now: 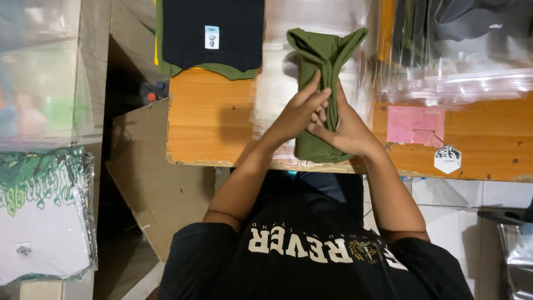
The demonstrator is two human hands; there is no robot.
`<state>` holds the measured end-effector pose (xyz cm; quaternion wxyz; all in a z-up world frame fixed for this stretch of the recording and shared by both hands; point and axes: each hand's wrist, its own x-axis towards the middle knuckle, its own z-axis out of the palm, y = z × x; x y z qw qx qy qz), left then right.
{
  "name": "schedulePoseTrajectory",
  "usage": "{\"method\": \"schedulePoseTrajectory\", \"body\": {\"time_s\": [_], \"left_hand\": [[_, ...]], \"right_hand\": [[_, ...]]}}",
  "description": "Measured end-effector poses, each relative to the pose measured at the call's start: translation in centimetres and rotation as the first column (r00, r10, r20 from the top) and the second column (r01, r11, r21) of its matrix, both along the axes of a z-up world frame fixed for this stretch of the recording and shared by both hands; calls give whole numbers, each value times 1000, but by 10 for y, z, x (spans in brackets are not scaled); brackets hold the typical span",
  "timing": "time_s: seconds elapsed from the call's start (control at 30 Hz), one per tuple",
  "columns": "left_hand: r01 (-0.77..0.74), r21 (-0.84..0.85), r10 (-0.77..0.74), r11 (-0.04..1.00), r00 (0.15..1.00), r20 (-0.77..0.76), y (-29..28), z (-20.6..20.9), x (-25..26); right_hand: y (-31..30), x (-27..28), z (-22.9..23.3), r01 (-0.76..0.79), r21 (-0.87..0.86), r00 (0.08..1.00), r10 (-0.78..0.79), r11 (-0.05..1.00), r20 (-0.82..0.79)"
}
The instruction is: The person folds black and green t-shirts and places each into a clear plastic bag on a wooden table. The person repeatedly picks up shirts, folds them, inserts them into bags, and sets the packaged shirts aside.
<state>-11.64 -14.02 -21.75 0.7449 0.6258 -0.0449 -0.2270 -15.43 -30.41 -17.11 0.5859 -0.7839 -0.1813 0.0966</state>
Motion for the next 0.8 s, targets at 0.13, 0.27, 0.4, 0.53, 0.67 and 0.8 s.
{"method": "schedulePoseTrajectory", "body": {"time_s": [0.13, 0.27, 0.4, 0.53, 0.67, 0.8], "left_hand": [[125, 63, -131, 990, 987, 98, 12, 15, 2], [-189, 224, 80, 956, 904, 419, 16, 4, 0], [-302, -2, 302, 953, 953, -36, 5, 25, -6], [-279, -451, 38, 848, 880, -473, 9, -26, 17], [-308, -432, 154, 847, 921, -357, 22, -10, 25], [-357, -327, 221, 875, 895, -387, 7, 4, 12]], "right_hand": [[-20, 3, -25, 27, 75, 997, -21, 997, -75], [-36, -2, -43, 132, 363, 980, -65, 923, -190], [-46, -29, -60, 256, 484, 940, -99, 837, -327], [-41, -58, -91, 291, 581, 882, 21, 760, -470], [-41, -83, -109, 218, 638, 879, 135, 738, -457], [-37, -75, -59, 84, 495, 955, 71, 865, -287]]}}
